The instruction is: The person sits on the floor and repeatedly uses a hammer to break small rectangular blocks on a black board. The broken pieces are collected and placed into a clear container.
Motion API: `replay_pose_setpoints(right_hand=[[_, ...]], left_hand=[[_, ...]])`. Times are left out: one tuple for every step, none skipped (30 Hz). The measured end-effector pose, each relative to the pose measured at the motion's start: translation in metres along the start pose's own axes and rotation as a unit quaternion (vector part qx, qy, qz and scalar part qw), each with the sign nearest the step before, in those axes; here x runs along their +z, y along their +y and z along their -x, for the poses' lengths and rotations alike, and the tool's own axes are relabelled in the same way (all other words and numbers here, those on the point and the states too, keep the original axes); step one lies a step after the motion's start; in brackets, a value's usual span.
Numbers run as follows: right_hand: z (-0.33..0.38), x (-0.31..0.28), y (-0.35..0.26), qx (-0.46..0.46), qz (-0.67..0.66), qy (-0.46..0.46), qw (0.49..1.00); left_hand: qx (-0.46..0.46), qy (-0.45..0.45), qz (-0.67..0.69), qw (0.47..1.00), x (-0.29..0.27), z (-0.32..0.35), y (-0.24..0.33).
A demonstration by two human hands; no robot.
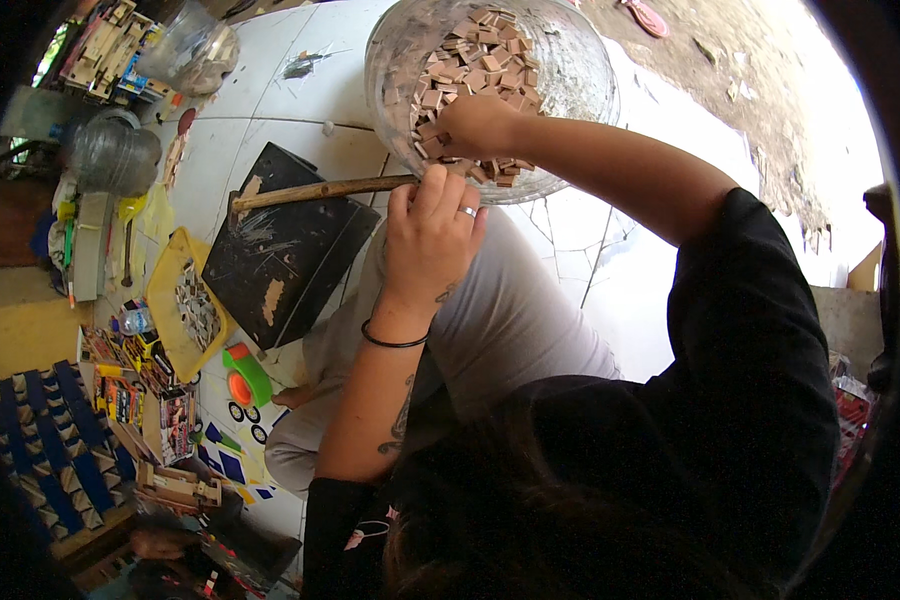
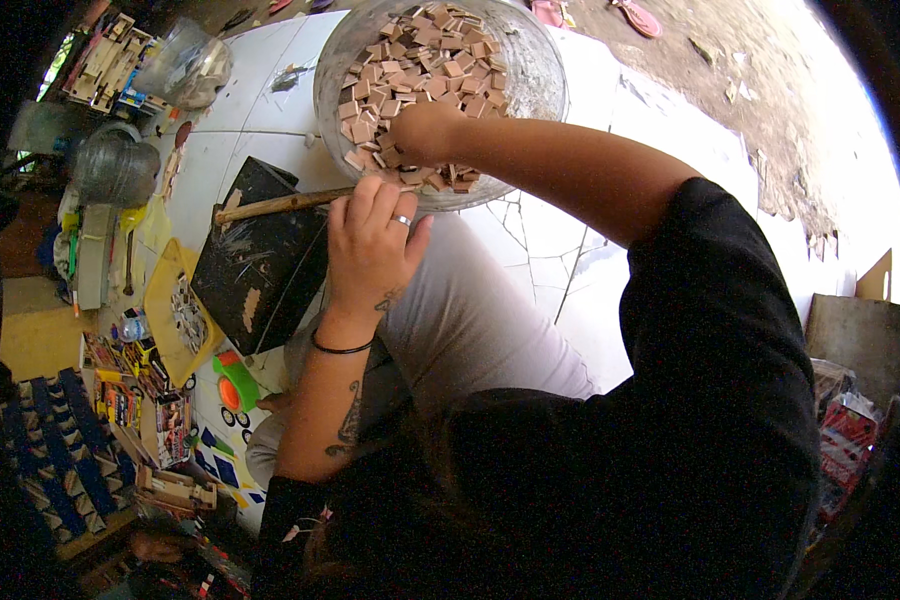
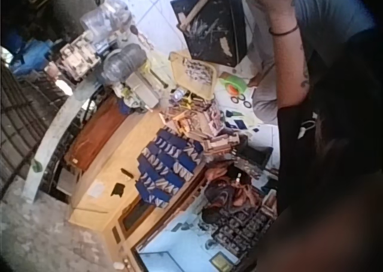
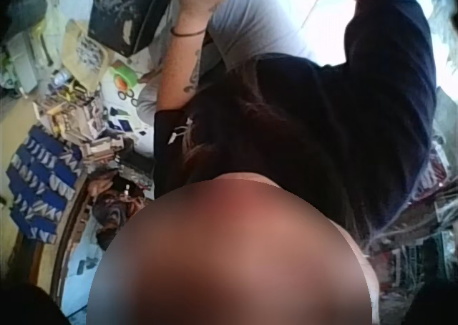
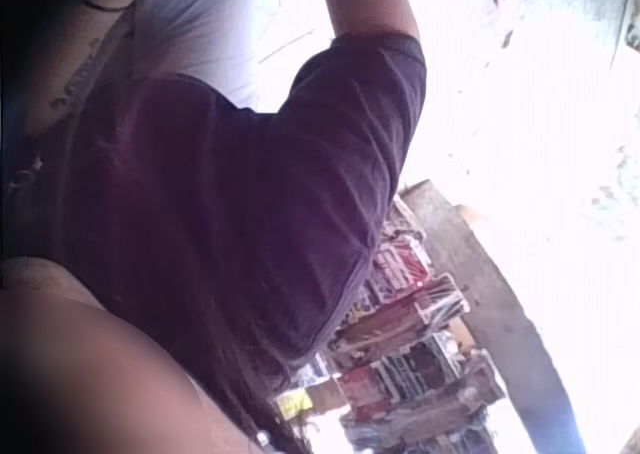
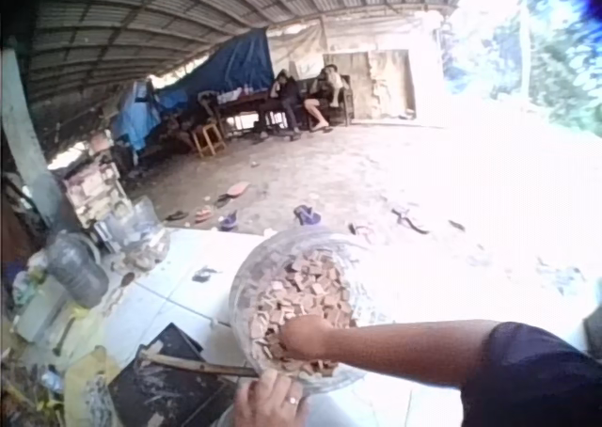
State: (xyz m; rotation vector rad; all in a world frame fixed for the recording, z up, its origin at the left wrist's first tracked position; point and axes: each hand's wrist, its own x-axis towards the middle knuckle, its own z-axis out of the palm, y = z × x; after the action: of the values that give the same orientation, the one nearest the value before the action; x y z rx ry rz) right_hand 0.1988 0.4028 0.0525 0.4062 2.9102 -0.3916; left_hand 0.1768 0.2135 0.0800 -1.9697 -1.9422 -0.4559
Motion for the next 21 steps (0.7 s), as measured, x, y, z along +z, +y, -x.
replay_pose_setpoints(right_hand=[[-0.002,-0.001,0.001,0.006,0.015,-0.007,1.0],[-0.003,-0.003,0.003,0.011,0.026,-0.016,0.999],[-0.004,-0.004,0.004,0.023,0.041,-0.031,0.998],[-0.004,-0.005,0.004,0.002,0.048,-0.043,0.998],[-0.003,-0.006,0.004,-0.011,0.059,-0.061,0.996],[-0.002,-0.007,0.002,-0.024,0.071,-0.079,0.994],[-0.002,-0.007,0.0,-0.022,0.08,-0.089,0.993],[-0.002,-0.008,-0.001,-0.019,0.09,-0.098,0.991],[-0.001,-0.01,-0.002,-0.021,0.102,-0.105,0.989],[-0.001,-0.012,-0.003,0.002,0.06,-0.058,0.997],[-0.002,-0.015,-0.001,0.019,0.02,-0.009,1.0],[-0.002,-0.018,0.0,0.043,-0.015,0.023,0.999],[-0.002,-0.022,0.004,0.05,-0.053,0.093,0.993],[-0.002,-0.025,0.007,0.08,-0.134,0.07,0.985],[-0.003,-0.028,0.01,0.117,-0.21,0.04,0.97],[-0.003,-0.03,0.012,0.147,-0.287,0.018,0.946],[-0.003,-0.031,0.012,0.165,-0.318,-0.052,0.932],[-0.002,-0.031,0.012,0.115,-0.252,-0.042,0.96],[-0.001,-0.03,0.01,0.083,-0.183,-0.033,0.979],[0.001,-0.028,0.008,0.048,-0.103,-0.038,0.993],[0.001,-0.026,0.004,0.046,-0.079,-0.055,0.994]], left_hand=[[-0.001,0.002,0.002,1.0,0.0,0.0,0.0],[-0.002,0.004,0.003,1.0,0.001,0.0,0.0],[-0.004,-0.001,-0.001,1.0,0.0,0.0,0.0],[-0.006,-0.007,-0.005,1.0,0.0,0.0,0.0],[-0.009,-0.012,-0.009,1.0,0.0,0.001,0.0],[-0.01,-0.014,-0.011,1.0,-0.001,0.001,0.0],[-0.011,-0.015,-0.011,1.0,-0.001,0.001,0.001],[-0.011,-0.016,-0.012,1.0,-0.001,0.001,0.0],[-0.009,-0.014,-0.013,1.0,-0.001,0.0,0.0],[-0.008,-0.011,-0.014,1.0,-0.002,0.0,0.0],[-0.007,-0.007,-0.014,1.0,-0.001,0.0,0.0],[-0.005,-0.004,-0.015,1.0,-0.001,0.0,0.0],[-0.005,-0.002,-0.016,1.0,-0.001,0.0,0.0],[-0.006,0.001,-0.017,1.0,0.0,0.0,0.0],[-0.007,-0.001,-0.014,1.0,0.0,0.0,0.0],[-0.006,-0.004,-0.011,1.0,0.0,0.0,0.001],[-0.006,-0.006,-0.008,1.0,0.001,0.0,0.0],[-0.002,-0.005,-0.011,1.0,0.001,0.0,0.0],[0.0,-0.002,-0.013,1.0,0.001,-0.001,0.0],[0.001,0.002,-0.015,1.0,0.001,-0.001,0.0],[0.004,0.004,-0.015,1.0,0.002,-0.001,-0.001]])
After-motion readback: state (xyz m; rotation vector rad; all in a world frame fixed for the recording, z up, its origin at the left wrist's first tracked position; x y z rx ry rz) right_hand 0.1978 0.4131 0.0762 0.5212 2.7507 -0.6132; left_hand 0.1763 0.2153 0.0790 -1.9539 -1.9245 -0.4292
